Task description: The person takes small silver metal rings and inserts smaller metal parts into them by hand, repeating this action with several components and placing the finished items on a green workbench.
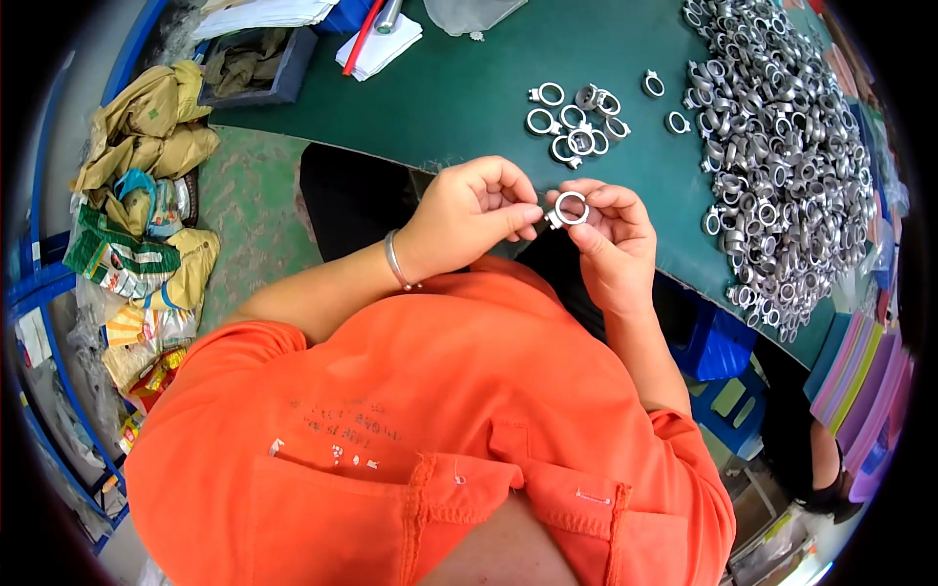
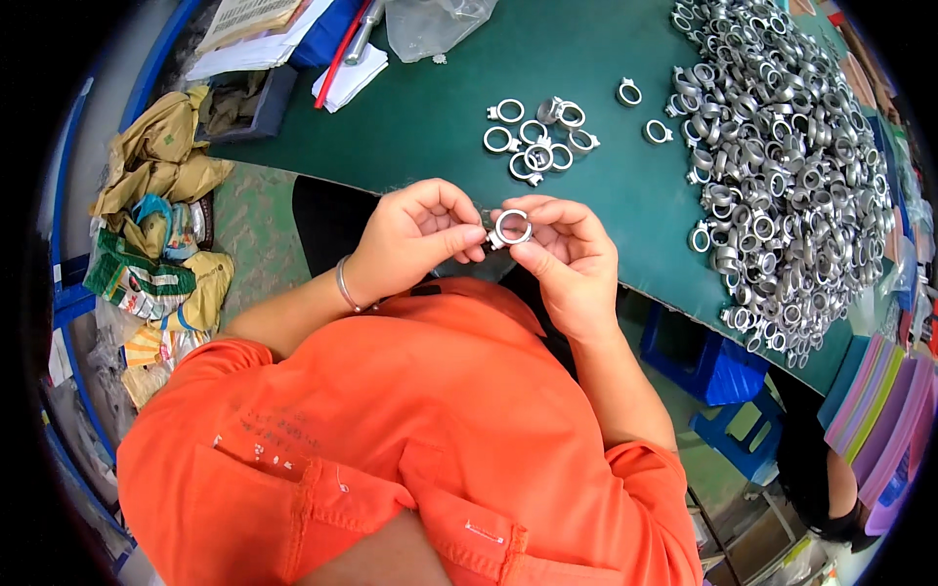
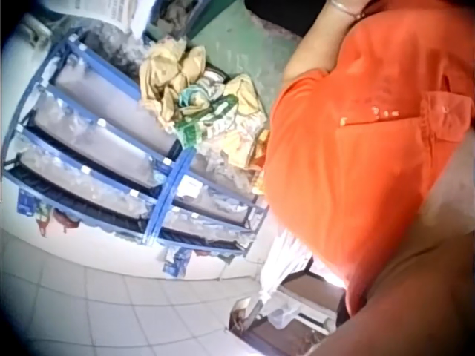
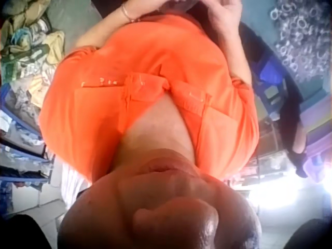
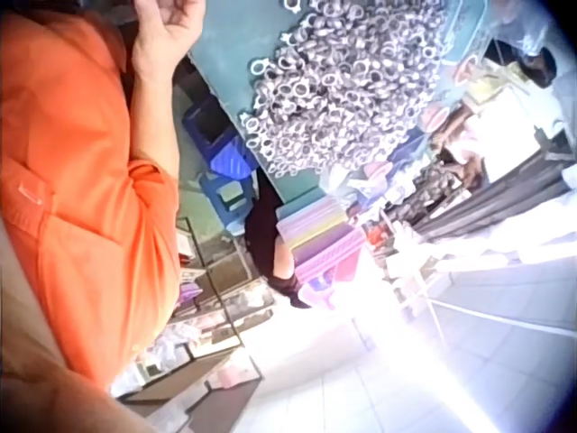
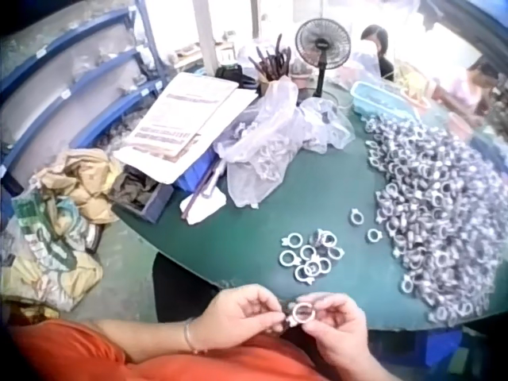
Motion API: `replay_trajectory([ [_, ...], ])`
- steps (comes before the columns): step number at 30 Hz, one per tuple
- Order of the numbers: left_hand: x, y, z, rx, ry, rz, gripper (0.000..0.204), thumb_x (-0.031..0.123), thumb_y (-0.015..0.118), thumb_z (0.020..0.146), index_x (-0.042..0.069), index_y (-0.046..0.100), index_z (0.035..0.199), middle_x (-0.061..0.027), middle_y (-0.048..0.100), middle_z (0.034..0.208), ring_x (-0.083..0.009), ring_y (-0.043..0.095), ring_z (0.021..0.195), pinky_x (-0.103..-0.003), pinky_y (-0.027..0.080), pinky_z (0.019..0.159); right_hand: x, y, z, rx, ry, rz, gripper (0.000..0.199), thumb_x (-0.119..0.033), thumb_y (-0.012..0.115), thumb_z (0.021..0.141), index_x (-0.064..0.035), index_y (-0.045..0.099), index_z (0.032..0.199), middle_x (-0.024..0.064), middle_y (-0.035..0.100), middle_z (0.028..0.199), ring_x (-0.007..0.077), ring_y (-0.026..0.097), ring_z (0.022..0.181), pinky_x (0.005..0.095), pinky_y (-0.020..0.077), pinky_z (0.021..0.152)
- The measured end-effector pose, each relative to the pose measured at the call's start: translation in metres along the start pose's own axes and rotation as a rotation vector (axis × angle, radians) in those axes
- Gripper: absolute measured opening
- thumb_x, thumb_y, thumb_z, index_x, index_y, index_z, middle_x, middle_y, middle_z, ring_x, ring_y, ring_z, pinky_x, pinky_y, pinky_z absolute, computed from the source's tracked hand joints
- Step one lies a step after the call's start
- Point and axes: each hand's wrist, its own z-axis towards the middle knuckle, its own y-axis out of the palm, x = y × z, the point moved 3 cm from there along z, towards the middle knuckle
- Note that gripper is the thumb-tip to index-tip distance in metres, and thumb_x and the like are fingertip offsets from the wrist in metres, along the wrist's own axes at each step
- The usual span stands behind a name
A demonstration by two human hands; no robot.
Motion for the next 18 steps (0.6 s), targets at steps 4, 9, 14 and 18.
replay_trajectory([
  [4, 0.002, -0.001, -0.001, -0.024, -0.124, -0.116, 0.014, 0.002, 0.061, 0.088, -0.005, 0.058, 0.099, -0.0117, 0.065, 0.091, -0.0176, 0.067, 0.078, -0.026, 0.056, 0.069, 0.002, 0.005, -0.003, 0.062, 0.036, 0.019, 0.033, 0.016, 0.059, 0.079, 0.001, 0.053, 0.108, 0.018, 0.057, 0.117, 0.0273, 0.06, 0.106, 0.0365, 0.0503, 0.092],
  [9, -0.005, -0.003, -0.005, -0.018, -0.08, -0.152, 0.014, -0.001, 0.061, 0.088, -0.006, 0.059, 0.101, -0.0132, 0.064, 0.095, -0.0171, 0.066, 0.082, -0.027, 0.055, 0.073, 0.005, 0.004, -0.009, 0.013, 0.009, -0.193, 0.036, 0.016, 0.06, 0.079, 0.0039, 0.053, 0.112, 0.0186, 0.056, 0.119, 0.025, 0.06, 0.106, 0.0348, 0.0515, 0.091],
  [14, -0.001, -0.011, -0.014, -0.021, -0.087, -0.011, 0.012, -0.002, 0.061, 0.088, -0.007, 0.061, 0.098, -0.0128, 0.066, 0.094, -0.0157, 0.066, 0.082, -0.026, 0.055, 0.073, 0.006, 0.007, -0.013, -0.007, 0.063, -0.256, 0.036, 0.014, 0.061, 0.08, 0.0053, 0.052, 0.114, 0.0186, 0.057, 0.116, 0.0225, 0.061, 0.102, 0.0325, 0.0529, 0.088],
  [18, -0.003, -0.014, -0.014, 0.006, -0.22, -0.107, 0.014, 0.003, 0.061, 0.089, -0.006, 0.061, 0.1, -0.013, 0.067, 0.089, -0.0159, 0.066, 0.077, -0.026, 0.055, 0.07, 0.01, 0.007, -0.012, 0.045, 0.084, -0.242, 0.041, 0.014, 0.062, 0.08, 0.0048, 0.049, 0.117, 0.0188, 0.058, 0.113, 0.0221, 0.062, 0.098, 0.0317, 0.0536, 0.085],
])
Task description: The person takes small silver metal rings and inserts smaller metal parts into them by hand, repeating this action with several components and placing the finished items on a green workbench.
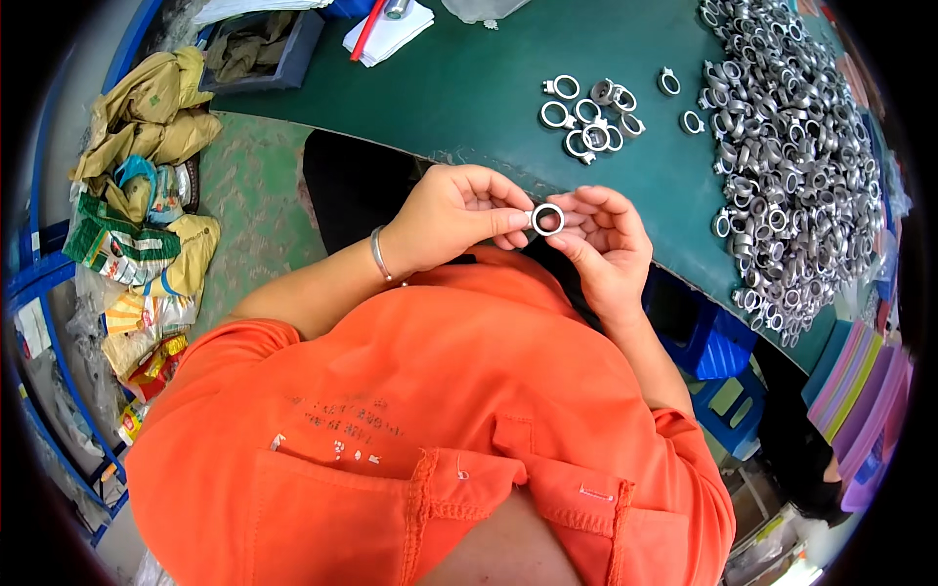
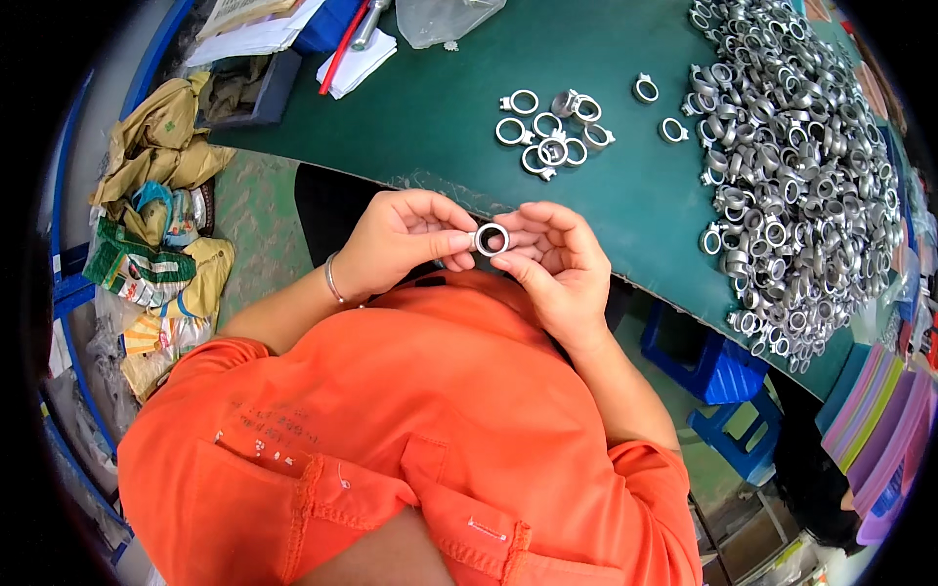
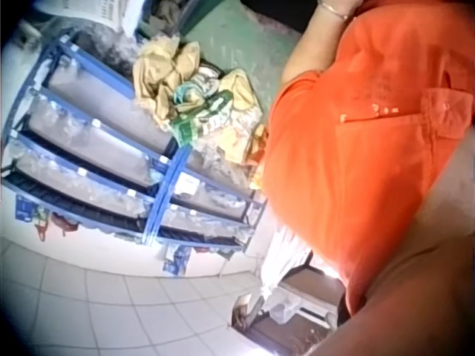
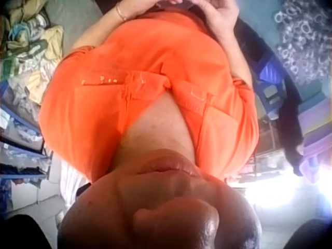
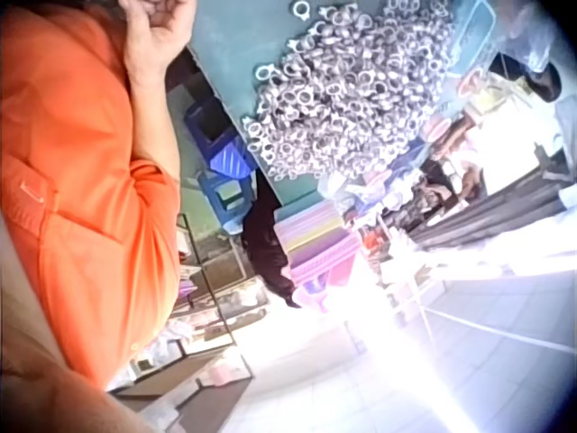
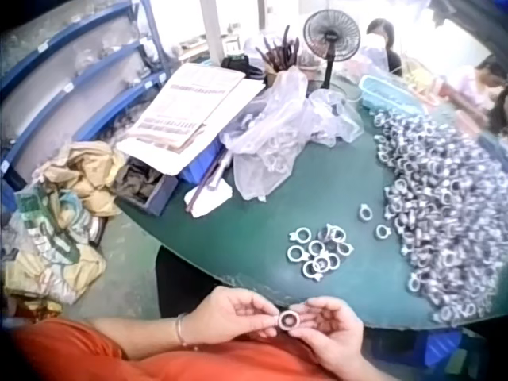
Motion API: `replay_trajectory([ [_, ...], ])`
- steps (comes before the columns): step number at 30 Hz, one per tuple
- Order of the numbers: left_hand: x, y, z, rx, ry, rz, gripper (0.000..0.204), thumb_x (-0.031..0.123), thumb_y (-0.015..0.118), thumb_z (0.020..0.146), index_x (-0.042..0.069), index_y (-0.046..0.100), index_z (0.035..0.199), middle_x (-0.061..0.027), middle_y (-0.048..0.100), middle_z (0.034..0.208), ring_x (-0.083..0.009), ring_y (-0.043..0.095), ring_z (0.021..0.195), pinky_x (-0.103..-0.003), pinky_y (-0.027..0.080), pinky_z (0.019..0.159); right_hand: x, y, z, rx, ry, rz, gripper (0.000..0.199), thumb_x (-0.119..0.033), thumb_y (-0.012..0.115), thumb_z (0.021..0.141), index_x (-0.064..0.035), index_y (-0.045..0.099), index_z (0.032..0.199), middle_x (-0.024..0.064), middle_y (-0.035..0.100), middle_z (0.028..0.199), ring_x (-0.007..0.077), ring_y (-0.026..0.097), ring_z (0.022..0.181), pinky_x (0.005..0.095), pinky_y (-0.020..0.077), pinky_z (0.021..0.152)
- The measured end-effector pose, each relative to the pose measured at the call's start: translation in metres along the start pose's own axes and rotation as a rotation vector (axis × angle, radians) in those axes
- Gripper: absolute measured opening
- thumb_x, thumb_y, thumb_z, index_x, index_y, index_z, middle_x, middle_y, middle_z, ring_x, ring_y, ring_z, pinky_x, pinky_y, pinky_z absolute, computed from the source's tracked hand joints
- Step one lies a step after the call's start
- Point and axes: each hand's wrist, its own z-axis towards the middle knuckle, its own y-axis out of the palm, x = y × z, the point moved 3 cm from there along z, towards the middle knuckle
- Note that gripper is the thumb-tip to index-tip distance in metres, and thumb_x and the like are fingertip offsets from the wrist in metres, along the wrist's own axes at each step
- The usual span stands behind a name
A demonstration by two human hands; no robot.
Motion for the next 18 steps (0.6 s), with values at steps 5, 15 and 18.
replay_trajectory([
  [5, -0.004, -0.003, 0.001, -0.03, -0.038, -0.064, 0.015, 0.005, 0.061, 0.089, -0.006, 0.061, 0.099, -0.0146, 0.067, 0.088, -0.0173, 0.067, 0.074, -0.027, 0.056, 0.068, -0.001, 0.001, 0.001, 0.001, -0.039, 0.014, 0.047, 0.012, 0.066, 0.078, 0.0039, 0.045, 0.12, 0.0196, 0.06, 0.108, 0.0219, 0.063, 0.094, 0.0311, 0.055, 0.082],
  [15, -0.013, -0.001, 0.004, -0.034, -0.062, -0.146, 0.014, 0.003, 0.062, 0.088, -0.005, 0.06, 0.1, -0.0127, 0.067, 0.087, -0.016, 0.066, 0.072, -0.027, 0.056, 0.068, -0.002, 0.002, -0.004, -0.006, -0.093, -0.045, 0.044, 0.01, 0.068, 0.078, 0.0048, 0.047, 0.117, 0.0183, 0.06, 0.109, 0.0191, 0.063, 0.092, 0.0293, 0.0545, 0.08],
  [18, -0.011, 0.001, 0.004, -0.052, -0.07, -0.132, 0.018, 0.001, 0.065, 0.085, -0.002, 0.057, 0.1, -0.0096, 0.066, 0.088, -0.0136, 0.064, 0.072, -0.025, 0.055, 0.066, -0.003, 0.002, -0.004, -0.056, -0.065, -0.217, 0.034, 0.009, 0.068, 0.078, 0.0052, 0.054, 0.109, 0.0143, 0.06, 0.109, 0.0159, 0.06, 0.093, 0.0281, 0.0532, 0.079],
])
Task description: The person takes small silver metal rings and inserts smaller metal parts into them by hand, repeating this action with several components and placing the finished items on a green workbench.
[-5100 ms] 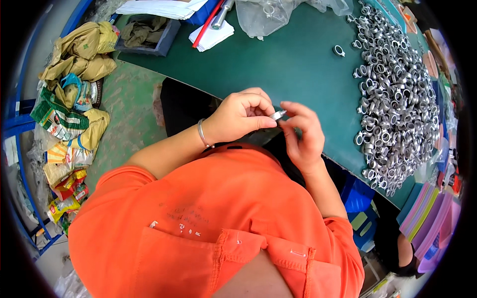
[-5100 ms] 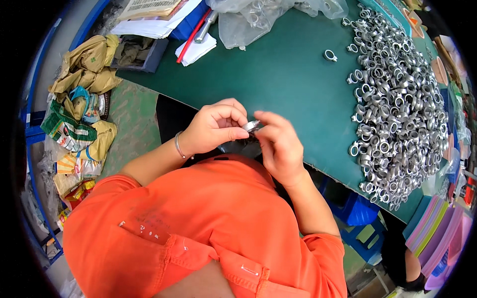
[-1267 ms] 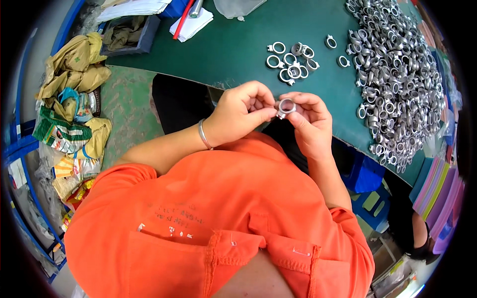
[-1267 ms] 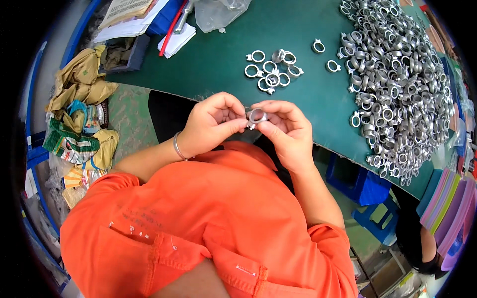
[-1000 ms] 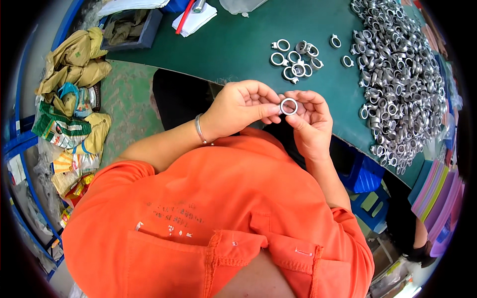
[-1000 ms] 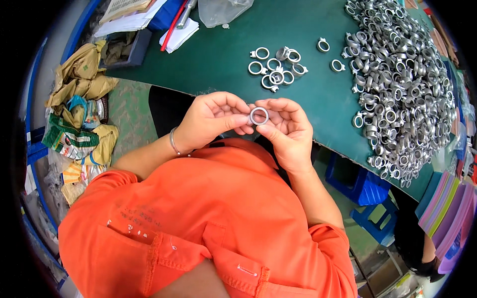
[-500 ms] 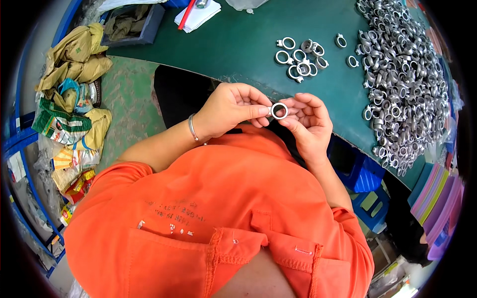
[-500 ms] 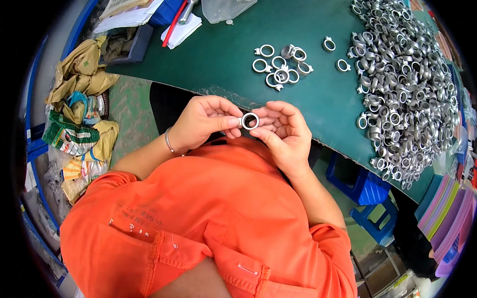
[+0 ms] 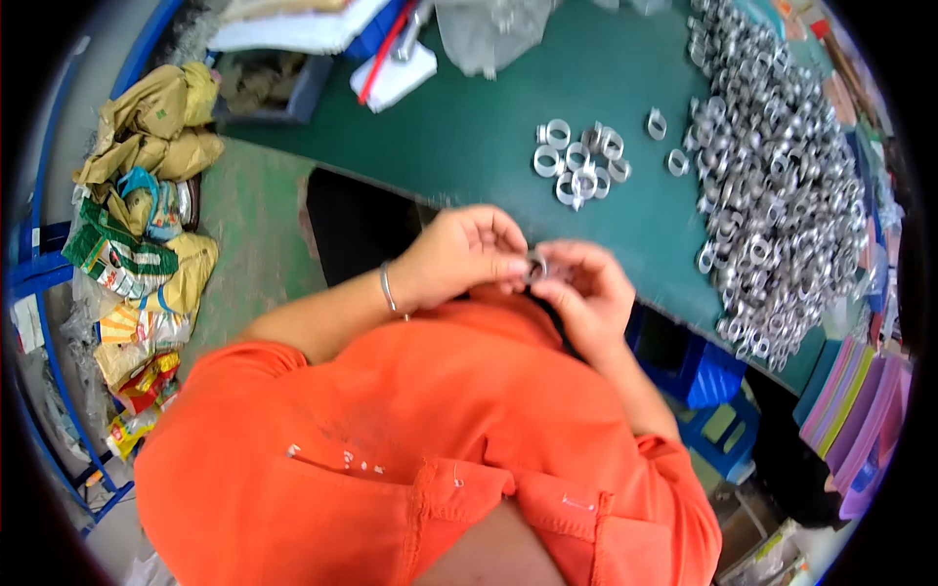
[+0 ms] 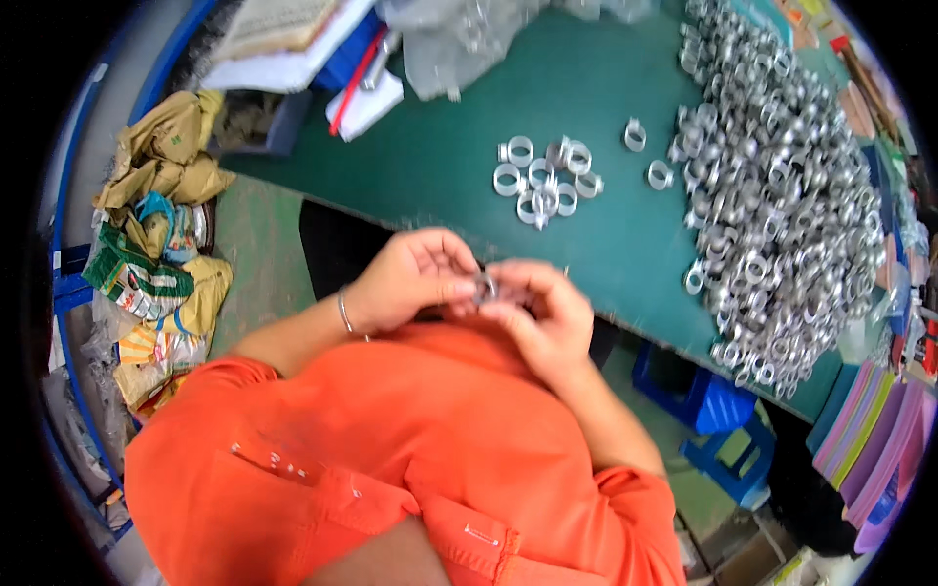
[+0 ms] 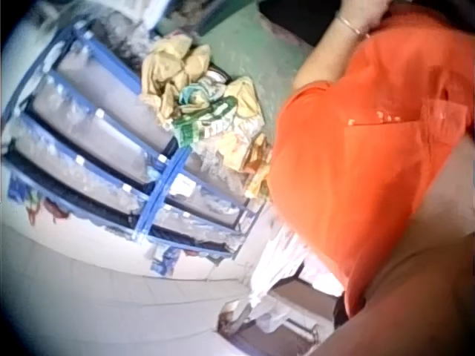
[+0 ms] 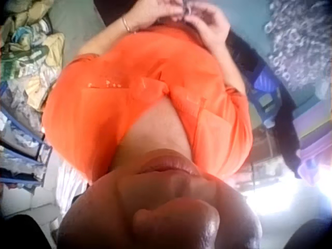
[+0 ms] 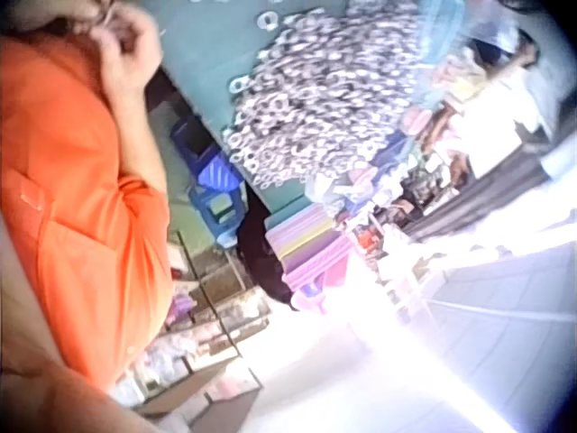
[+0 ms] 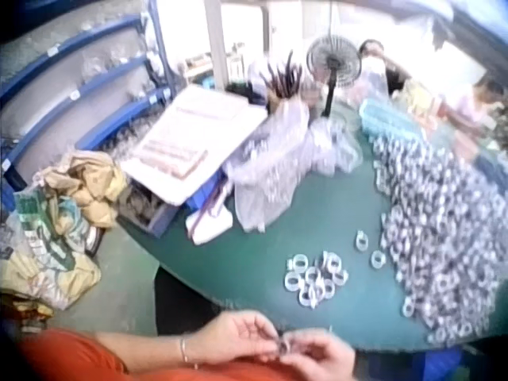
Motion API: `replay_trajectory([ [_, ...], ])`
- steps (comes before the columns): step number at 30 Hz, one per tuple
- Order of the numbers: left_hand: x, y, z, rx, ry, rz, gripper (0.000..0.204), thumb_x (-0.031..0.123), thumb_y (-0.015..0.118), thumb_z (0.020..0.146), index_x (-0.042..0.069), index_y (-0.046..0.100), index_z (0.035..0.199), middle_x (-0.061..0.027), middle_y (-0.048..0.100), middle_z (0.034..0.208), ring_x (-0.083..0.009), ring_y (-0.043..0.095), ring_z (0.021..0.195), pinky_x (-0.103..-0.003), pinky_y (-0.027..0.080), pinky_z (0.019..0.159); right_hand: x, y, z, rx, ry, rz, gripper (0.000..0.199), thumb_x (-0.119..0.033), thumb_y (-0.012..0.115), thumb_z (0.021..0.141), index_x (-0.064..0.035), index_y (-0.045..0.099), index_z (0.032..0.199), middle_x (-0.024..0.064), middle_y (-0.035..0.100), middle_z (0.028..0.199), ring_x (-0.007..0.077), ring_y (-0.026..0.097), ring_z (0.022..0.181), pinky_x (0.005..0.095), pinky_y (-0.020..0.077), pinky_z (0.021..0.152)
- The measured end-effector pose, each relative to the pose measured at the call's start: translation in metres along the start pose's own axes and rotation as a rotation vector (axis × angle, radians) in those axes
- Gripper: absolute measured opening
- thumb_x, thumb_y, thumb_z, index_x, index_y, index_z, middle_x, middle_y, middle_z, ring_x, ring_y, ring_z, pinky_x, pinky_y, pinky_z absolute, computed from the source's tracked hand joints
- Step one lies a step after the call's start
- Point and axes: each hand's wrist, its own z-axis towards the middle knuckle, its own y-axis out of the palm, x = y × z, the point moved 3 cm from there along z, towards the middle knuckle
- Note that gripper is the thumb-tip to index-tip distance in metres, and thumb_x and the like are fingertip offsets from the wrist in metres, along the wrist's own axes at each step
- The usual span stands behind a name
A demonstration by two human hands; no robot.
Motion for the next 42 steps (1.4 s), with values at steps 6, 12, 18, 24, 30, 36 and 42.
replay_trajectory([
  [6, 0.083, -0.001, 0.031, 0.108, 0.525, 0.175, 0.019, -0.002, 0.065, 0.084, -0.004, 0.06, 0.102, -0.0071, 0.066, 0.087, -0.0128, 0.063, 0.072, -0.025, 0.053, 0.066, -0.008, -0.006, 0.009, 0.162, -0.08, -0.011, 0.012, 0.007, 0.057, 0.087, 0.0032, 0.058, 0.099, 0.013, 0.058, 0.105, 0.0168, 0.061, 0.089, 0.0264, 0.0511, 0.076],
  [12, 0.196, -0.035, 0.087, 0.54, 1.146, 0.47, 0.019, 0.001, 0.065, 0.083, -0.002, 0.062, 0.101, -0.0069, 0.066, 0.08, -0.013, 0.064, 0.071, -0.025, 0.051, 0.065, -0.01, -0.01, 0.006, 0.207, -0.091, -0.025, 0.006, 0.005, 0.056, 0.089, 0.0027, 0.057, 0.094, 0.0115, 0.06, 0.096, 0.0141, 0.059, 0.079, 0.0254, 0.0493, 0.071],
  [18, 0.201, -0.107, 0.141, 0.569, 0.782, 1.335, 0.034, 0.018, 0.062, 0.086, 0.0, 0.062, 0.114, -0.0148, 0.066, 0.11, -0.0236, 0.064, 0.101, -0.032, 0.048, 0.089, -0.019, -0.032, 0.013, 0.337, -0.126, -0.402, 0.005, 0.005, 0.061, 0.084, 0.002, 0.06, 0.088, 0.0065, 0.059, 0.085, 0.0103, 0.055, 0.07, 0.0219, 0.0457, 0.063],
  [24, 0.144, -0.014, 0.069, 0.545, 1.276, 1.223, 0.021, 0.004, 0.066, 0.079, 0.004, 0.066, 0.1, -0.0058, 0.063, 0.098, -0.0161, 0.059, 0.087, -0.026, 0.048, 0.073, -0.027, -0.028, 0.047, 0.259, -0.278, -0.865, 0.012, 0.0, 0.068, 0.078, -0.0019, 0.063, 0.088, 0.0089, 0.058, 0.081, 0.0202, 0.057, 0.066, 0.0276, 0.0462, 0.058],
  [30, 0.057, 0.001, 0.058, 0.152, 0.574, 0.673, 0.014, 0.001, 0.06, 0.087, -0.002, 0.063, 0.101, -0.0029, 0.063, 0.092, -0.0059, 0.059, 0.074, -0.019, 0.048, 0.067, -0.023, -0.025, 0.061, 0.214, -0.373, -0.973, 0.012, -0.004, 0.071, 0.076, -0.0026, 0.063, 0.085, 0.0096, 0.058, 0.076, 0.0258, 0.058, 0.071, 0.0316, 0.0475, 0.063],
  [36, 0.031, 0.01, 0.04, -0.02, 0.211, 0.169, 0.015, 0.007, 0.064, 0.088, -0.002, 0.063, 0.1, -0.0039, 0.064, 0.085, -0.0084, 0.06, 0.072, -0.021, 0.05, 0.066, -0.016, -0.017, 0.043, 0.166, -0.185, -0.463, 0.008, 0.002, 0.068, 0.079, 0.0001, 0.062, 0.084, 0.0093, 0.063, 0.081, 0.0172, 0.06, 0.072, 0.0275, 0.0485, 0.064],
  [42, 0.028, 0.015, 0.031, -0.065, 0.48, 0.331, 0.007, -0.001, 0.063, 0.086, -0.006, 0.063, 0.091, -0.0058, 0.057, 0.097, -0.0091, 0.058, 0.078, -0.021, 0.049, 0.067, -0.011, -0.011, 0.033, 0.136, -0.074, -0.148, 0.017, 0.004, 0.051, 0.092, 0.003, 0.053, 0.108, 0.01, 0.063, 0.095, 0.013, 0.062, 0.081, 0.0236, 0.0517, 0.07],
])
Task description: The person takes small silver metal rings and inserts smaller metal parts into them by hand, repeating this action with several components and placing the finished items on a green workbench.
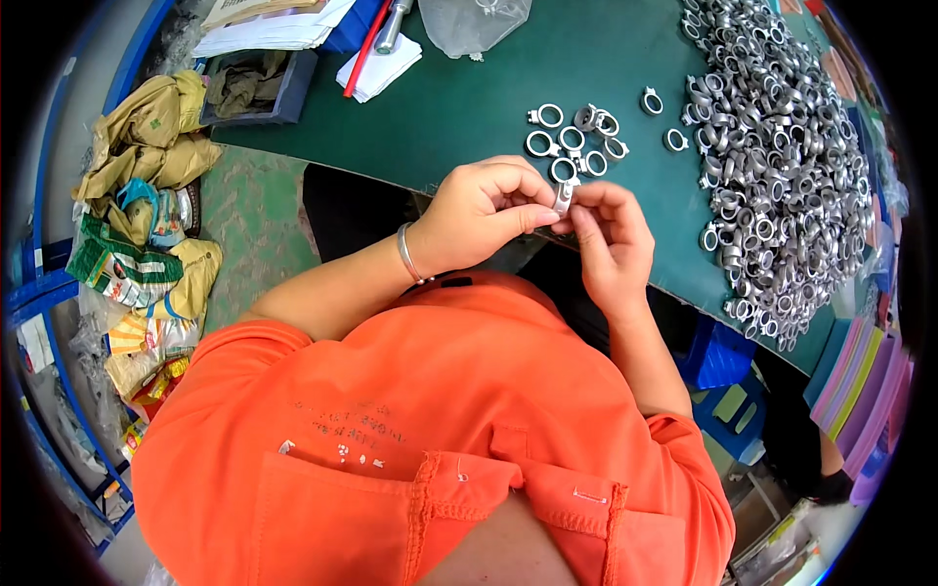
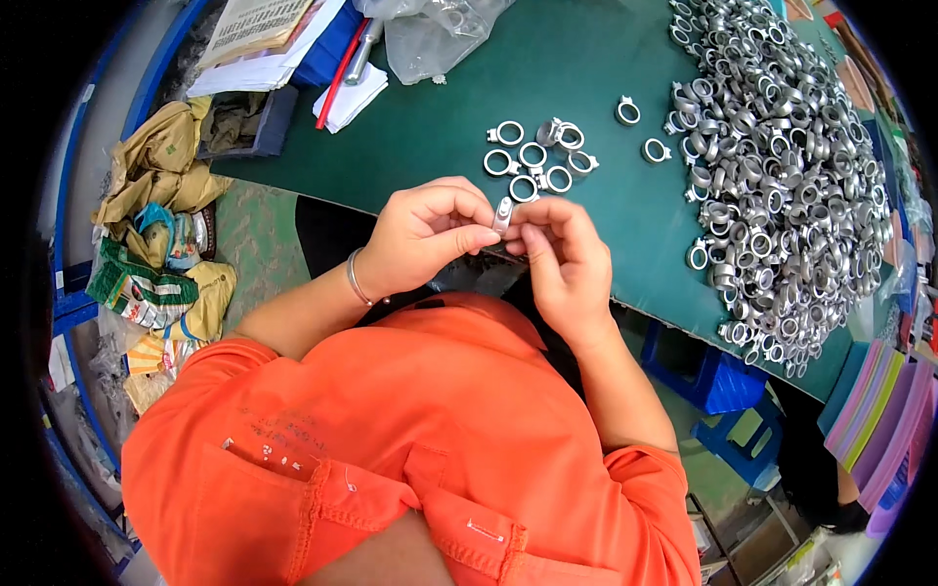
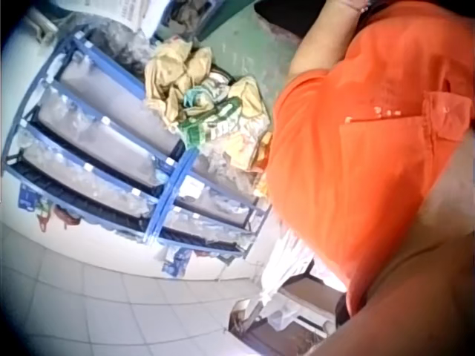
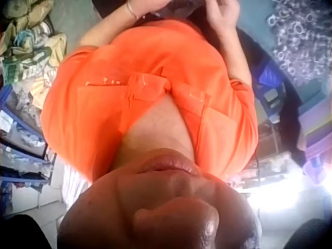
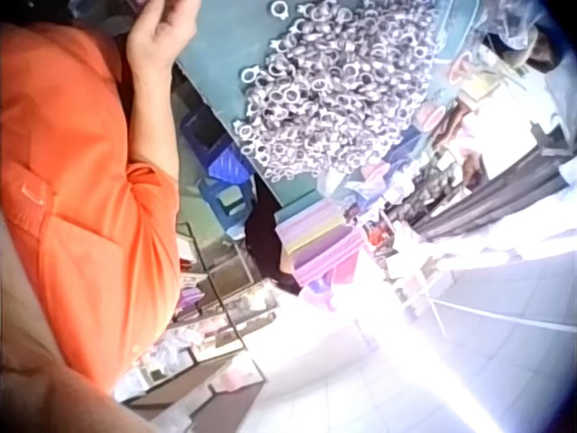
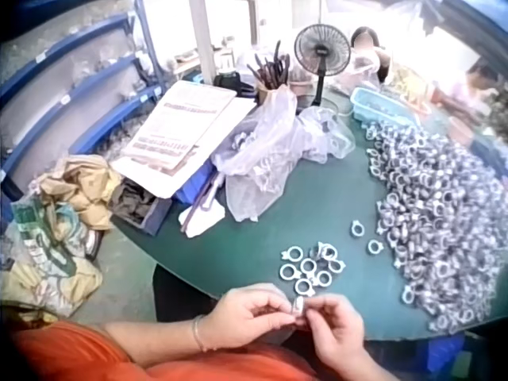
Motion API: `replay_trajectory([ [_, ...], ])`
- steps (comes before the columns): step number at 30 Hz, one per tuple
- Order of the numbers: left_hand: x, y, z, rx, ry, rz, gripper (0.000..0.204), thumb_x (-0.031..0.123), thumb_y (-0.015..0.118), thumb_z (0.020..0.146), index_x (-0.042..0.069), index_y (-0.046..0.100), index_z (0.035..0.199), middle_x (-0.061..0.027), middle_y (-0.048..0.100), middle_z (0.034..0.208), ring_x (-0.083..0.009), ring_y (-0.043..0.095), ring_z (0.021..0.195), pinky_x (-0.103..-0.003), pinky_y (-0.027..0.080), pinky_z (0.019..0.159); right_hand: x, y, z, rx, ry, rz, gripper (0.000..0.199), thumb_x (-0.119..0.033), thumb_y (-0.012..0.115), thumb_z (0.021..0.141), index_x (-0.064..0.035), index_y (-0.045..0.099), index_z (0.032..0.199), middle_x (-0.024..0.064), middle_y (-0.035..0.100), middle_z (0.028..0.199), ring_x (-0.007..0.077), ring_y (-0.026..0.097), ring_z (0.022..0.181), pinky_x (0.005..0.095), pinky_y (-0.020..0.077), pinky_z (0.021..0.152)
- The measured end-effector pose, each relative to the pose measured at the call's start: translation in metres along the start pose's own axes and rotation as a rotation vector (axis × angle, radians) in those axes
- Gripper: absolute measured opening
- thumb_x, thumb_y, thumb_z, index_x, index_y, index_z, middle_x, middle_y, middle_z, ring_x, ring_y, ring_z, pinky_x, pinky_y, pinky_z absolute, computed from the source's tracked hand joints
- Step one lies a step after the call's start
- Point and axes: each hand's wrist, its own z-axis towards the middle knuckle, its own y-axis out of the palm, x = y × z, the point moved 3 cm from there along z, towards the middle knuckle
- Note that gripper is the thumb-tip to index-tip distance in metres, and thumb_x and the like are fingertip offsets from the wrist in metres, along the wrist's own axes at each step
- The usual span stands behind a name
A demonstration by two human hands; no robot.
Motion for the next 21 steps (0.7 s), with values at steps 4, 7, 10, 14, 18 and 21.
replay_trajectory([
  [4, 0.009, -0.005, -0.004, -0.05, 0.093, 0.292, 0.003, -0.003, 0.062, 0.086, -0.005, 0.063, 0.088, -0.0059, 0.059, 0.094, -0.0099, 0.058, 0.077, -0.021, 0.049, 0.067, 0.003, -0.006, 0.005, -0.059, 0.326, 0.294, 0.019, -0.003, 0.05, 0.095, 0.0031, 0.053, 0.113, 0.0097, 0.063, 0.095, 0.0125, 0.062, 0.08, 0.0232, 0.0509, 0.066],
  [7, 0.016, -0.002, -0.007, -0.112, 0.251, 0.512, 0.004, -0.004, 0.061, 0.087, -0.005, 0.061, 0.091, -0.0078, 0.062, 0.093, -0.0123, 0.061, 0.078, -0.022, 0.051, 0.069, 0.008, -0.003, 0.005, -0.199, 0.284, 0.319, 0.02, 0.0, 0.054, 0.092, 0.002, 0.055, 0.112, 0.0106, 0.063, 0.096, 0.0145, 0.063, 0.083, 0.0249, 0.0518, 0.07],
  [10, 0.004, -0.003, -0.014, 0.059, -0.126, -0.127, 0.013, -0.002, 0.059, 0.088, -0.006, 0.056, 0.1, -0.0124, 0.064, 0.093, -0.0179, 0.066, 0.084, -0.028, 0.055, 0.074, 0.006, -0.001, 0.002, -0.127, 0.077, 0.525, 0.032, 0.011, 0.063, 0.08, 0.0005, 0.054, 0.108, 0.0157, 0.06, 0.108, 0.0213, 0.061, 0.097, 0.0325, 0.0522, 0.084],
  [14, 0.006, -0.008, -0.013, 0.04, -0.242, -0.185, 0.014, -0.004, 0.059, 0.088, -0.005, 0.057, 0.102, -0.0142, 0.065, 0.096, -0.0177, 0.065, 0.085, -0.028, 0.055, 0.075, 0.009, 0.0, -0.003, -0.124, -0.004, 0.523, 0.043, 0.015, 0.063, 0.078, -0.0009, 0.046, 0.114, 0.0168, 0.056, 0.113, 0.0217, 0.059, 0.102, 0.0345, 0.0519, 0.087],
  [18, 0.0, -0.006, -0.018, 0.054, -0.186, -0.27, 0.013, -0.004, 0.062, 0.086, -0.005, 0.059, 0.098, -0.0118, 0.065, 0.092, -0.0174, 0.065, 0.087, -0.028, 0.054, 0.076, 0.001, 0.004, -0.008, -0.126, -0.028, 0.462, 0.038, 0.015, 0.061, 0.078, 0.0006, 0.049, 0.111, 0.0166, 0.056, 0.113, 0.0217, 0.059, 0.102, 0.0342, 0.0518, 0.087],
  [21, 0.006, -0.017, -0.026, -0.075, -0.072, 0.181, 0.012, -0.009, 0.064, 0.081, -0.006, 0.062, 0.092, -0.0091, 0.061, 0.096, -0.0148, 0.062, 0.086, -0.025, 0.052, 0.076, -0.001, -0.003, -0.01, -0.161, -0.065, 0.226, 0.023, 0.015, 0.055, 0.08, 0.0024, 0.056, 0.099, 0.0143, 0.058, 0.109, 0.0211, 0.061, 0.095, 0.0298, 0.051, 0.082],
])
